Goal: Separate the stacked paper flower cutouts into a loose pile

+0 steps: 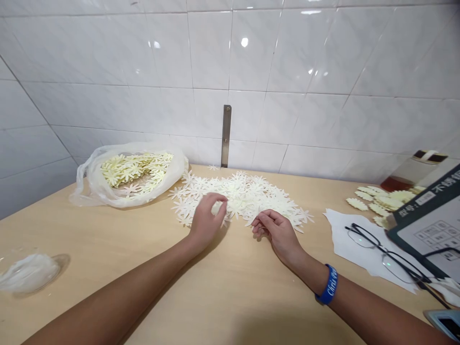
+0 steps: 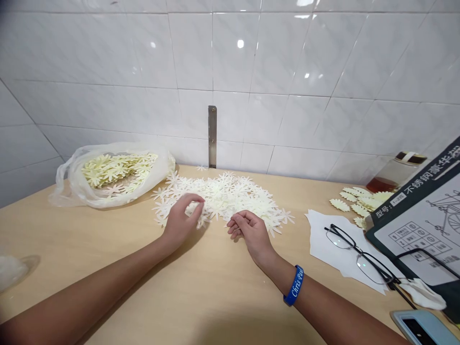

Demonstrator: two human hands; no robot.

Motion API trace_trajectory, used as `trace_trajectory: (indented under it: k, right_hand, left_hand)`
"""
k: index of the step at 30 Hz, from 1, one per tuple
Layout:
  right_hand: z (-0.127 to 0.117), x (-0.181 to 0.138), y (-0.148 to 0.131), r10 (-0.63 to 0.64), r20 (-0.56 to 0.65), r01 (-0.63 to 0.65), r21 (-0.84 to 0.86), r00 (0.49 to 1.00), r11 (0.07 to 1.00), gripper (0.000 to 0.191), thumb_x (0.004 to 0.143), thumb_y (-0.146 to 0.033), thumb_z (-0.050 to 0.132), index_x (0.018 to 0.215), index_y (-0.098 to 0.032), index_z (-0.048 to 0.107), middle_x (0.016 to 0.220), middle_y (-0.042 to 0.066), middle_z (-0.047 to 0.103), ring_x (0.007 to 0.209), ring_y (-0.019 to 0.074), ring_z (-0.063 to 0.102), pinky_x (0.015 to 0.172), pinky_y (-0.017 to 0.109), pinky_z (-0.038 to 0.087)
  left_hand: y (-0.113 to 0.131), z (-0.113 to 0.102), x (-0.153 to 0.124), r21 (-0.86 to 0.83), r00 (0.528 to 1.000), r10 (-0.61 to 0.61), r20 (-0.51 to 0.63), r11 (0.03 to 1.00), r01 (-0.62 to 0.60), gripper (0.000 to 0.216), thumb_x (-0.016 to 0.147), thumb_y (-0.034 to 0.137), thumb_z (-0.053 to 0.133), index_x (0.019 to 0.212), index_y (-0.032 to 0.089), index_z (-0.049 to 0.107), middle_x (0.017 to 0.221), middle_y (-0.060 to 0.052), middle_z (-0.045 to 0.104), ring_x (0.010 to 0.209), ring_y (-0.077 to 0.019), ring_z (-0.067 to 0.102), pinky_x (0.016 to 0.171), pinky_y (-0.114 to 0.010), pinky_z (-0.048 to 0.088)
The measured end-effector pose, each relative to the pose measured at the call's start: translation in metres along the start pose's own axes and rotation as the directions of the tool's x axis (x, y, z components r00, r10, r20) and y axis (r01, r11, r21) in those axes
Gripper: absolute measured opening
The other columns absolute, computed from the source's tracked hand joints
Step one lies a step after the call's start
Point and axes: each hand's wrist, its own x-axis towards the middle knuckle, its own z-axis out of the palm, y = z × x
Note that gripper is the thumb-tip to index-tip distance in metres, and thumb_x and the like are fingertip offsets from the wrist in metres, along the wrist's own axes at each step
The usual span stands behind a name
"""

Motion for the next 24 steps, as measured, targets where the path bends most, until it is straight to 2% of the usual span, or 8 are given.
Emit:
trace_trajectory:
  k: [4,8,12,16,18,19,21,24]
  right_hand:
    - [0.001,-0.002,0.001,-0.002,0.098,0.009,-0.071,0.995,0.997,0.031,0.075,-0.045,0.073,0.066,-0.017,0.063,0.062,0.002,0.066,0.051,0.0119,0.058,0.05,0.025,0.046]
    - [0.002,-0.004,0.004,0.038,0.195,-0.017,-0.104,0.98,0.994,0.031,0.073,-0.043,0.075,0.062,-0.017,0.062,0.05,0.0,0.06,0.045,0.0109,0.054,0.047,0.024,0.042]
    - [0.002,-0.004,0.006,0.02,0.224,0.006,-0.115,0.974,0.993,0.032,0.077,-0.045,0.071,0.065,-0.017,0.062,0.057,0.001,0.064,0.046,0.0107,0.054,0.047,0.024,0.042]
    - [0.001,-0.004,0.006,-0.018,0.223,0.057,-0.17,0.975,0.984,0.035,0.083,-0.047,0.064,0.066,-0.017,0.06,0.056,0.001,0.061,0.046,0.0104,0.053,0.047,0.024,0.042]
    - [-0.001,-0.003,0.005,-0.063,0.172,0.093,-0.17,0.983,0.981,0.035,0.085,-0.047,0.061,0.067,-0.017,0.059,0.054,0.0,0.06,0.045,0.01,0.052,0.046,0.024,0.042]
    - [-0.002,-0.003,0.005,-0.097,0.122,0.115,-0.155,0.988,0.981,0.033,0.085,-0.047,0.061,0.072,-0.017,0.061,0.059,0.001,0.062,0.046,0.0102,0.052,0.045,0.024,0.043]
    - [-0.004,0.0,0.004,-0.149,-0.016,0.146,-0.114,0.989,0.983,0.031,0.084,-0.047,0.062,0.095,-0.018,0.063,0.087,0.007,0.069,0.055,0.0118,0.057,0.045,0.024,0.046]
    - [-0.007,0.002,0.002,-0.137,-0.156,0.124,-0.088,0.978,0.988,0.056,0.081,-0.045,0.065,0.131,-0.026,0.047,0.128,0.011,0.058,0.066,0.0135,0.061,0.041,0.024,0.047]
  left_hand:
    - [0.013,0.01,-0.013,-0.247,0.943,0.057,0.329,0.969,0.027,0.018,0.085,0.027,0.06,0.1,0.02,0.067,0.099,-0.006,0.068,0.087,-0.0162,0.063,0.079,-0.027,0.051]
    - [0.021,0.015,-0.017,-0.335,0.882,0.015,0.47,0.928,0.163,0.015,0.08,0.025,0.065,0.092,0.018,0.07,0.091,-0.006,0.07,0.083,-0.0163,0.064,0.075,-0.026,0.051]
    - [0.023,0.011,-0.013,-0.35,0.872,-0.096,0.481,0.89,0.292,0.011,0.08,0.025,0.063,0.077,0.017,0.071,0.077,-0.004,0.069,0.077,-0.0157,0.063,0.073,-0.025,0.048]
    - [0.018,0.008,-0.008,-0.401,0.872,-0.229,0.432,0.818,0.413,0.014,0.079,0.029,0.063,0.076,0.016,0.068,0.071,-0.002,0.066,0.07,-0.0134,0.06,0.069,-0.024,0.047]
    - [0.014,0.009,-0.005,-0.446,0.874,-0.289,0.39,0.771,0.454,0.016,0.078,0.031,0.064,0.075,0.015,0.066,0.067,-0.001,0.063,0.066,-0.012,0.058,0.067,-0.024,0.047]
    - [0.012,0.009,-0.004,-0.471,0.872,-0.314,0.376,0.746,0.471,0.017,0.078,0.032,0.064,0.075,0.015,0.064,0.066,0.0,0.062,0.064,-0.0114,0.056,0.065,-0.023,0.047]
    - [0.008,0.01,-0.002,-0.506,0.861,-0.352,0.368,0.701,0.503,0.017,0.077,0.032,0.065,0.075,0.015,0.063,0.063,0.001,0.061,0.06,-0.0103,0.055,0.063,-0.023,0.046]
    - [0.005,0.011,0.0,-0.511,0.842,-0.391,0.372,0.671,0.537,0.017,0.075,0.031,0.066,0.074,0.015,0.062,0.065,0.0,0.062,0.061,-0.0103,0.056,0.064,-0.024,0.048]
